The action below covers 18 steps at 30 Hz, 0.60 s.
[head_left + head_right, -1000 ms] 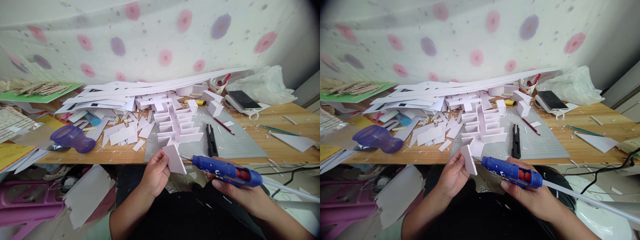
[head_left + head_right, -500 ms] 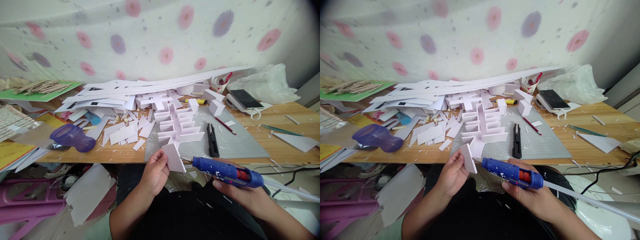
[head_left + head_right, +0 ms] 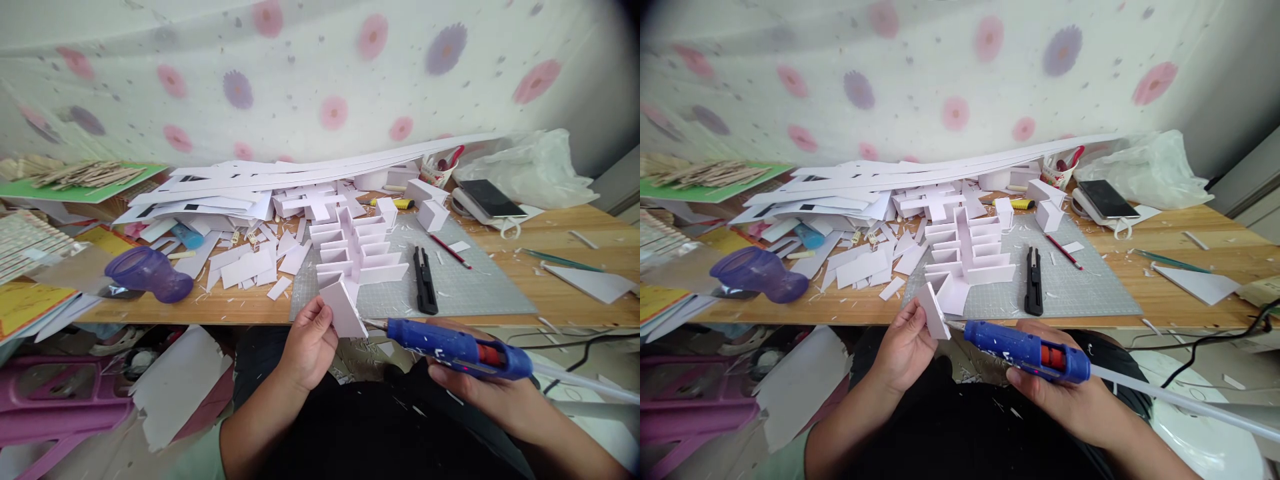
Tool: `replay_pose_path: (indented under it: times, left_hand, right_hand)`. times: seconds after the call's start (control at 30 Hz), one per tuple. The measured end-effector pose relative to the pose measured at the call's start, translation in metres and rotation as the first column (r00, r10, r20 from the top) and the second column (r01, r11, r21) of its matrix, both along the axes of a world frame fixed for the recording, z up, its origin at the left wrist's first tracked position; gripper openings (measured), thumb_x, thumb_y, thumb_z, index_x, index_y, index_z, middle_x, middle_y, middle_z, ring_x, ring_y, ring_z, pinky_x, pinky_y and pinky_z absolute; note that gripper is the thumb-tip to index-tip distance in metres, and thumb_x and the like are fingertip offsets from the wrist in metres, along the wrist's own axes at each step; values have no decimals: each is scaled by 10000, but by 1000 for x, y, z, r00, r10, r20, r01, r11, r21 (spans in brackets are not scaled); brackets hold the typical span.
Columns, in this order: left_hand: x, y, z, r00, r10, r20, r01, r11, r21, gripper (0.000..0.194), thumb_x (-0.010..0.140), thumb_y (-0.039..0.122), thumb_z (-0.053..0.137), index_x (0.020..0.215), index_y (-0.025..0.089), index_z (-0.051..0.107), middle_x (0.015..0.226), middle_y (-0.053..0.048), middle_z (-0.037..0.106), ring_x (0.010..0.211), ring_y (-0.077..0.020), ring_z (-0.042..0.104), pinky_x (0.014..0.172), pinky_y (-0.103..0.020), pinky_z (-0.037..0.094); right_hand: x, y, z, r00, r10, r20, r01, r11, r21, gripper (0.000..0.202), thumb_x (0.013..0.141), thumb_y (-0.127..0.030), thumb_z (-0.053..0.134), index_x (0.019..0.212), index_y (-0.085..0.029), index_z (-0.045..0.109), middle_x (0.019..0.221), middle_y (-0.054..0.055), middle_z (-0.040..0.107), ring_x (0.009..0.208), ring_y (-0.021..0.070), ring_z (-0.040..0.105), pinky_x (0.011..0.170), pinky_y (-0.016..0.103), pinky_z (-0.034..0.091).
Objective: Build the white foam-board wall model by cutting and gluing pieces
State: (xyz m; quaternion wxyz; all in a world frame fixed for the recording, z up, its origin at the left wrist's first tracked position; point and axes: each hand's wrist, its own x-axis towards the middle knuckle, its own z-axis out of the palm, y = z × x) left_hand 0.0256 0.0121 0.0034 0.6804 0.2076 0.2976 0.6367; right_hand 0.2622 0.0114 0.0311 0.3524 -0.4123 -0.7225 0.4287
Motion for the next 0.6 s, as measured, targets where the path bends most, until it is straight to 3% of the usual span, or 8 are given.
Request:
replay_pose_path:
  times: [0.37,0.6]
  left_hand:
    - [-1,-3,3,997,7,-73,-5,1000,29,235,696,303,786,845,173,658,800,-17,700,839,-186,658,794,-312,497]
    - [-2,-4,1,992,48,-118,-43,998,42,244,700,323,780,843,172,652,808,-24,694,848,-192,651,788,-313,494]
  right_hand:
    - [-1,-1,8,999,21,30,-22,1000,11,61,736,-307,695,751,-248,692,682,25,663,674,222,646,591,296,575]
    - [7,-3,-5,998,4,55,-6,1000,28,47,730,-320,702,739,-277,717,638,23,654,748,270,667,599,327,573]
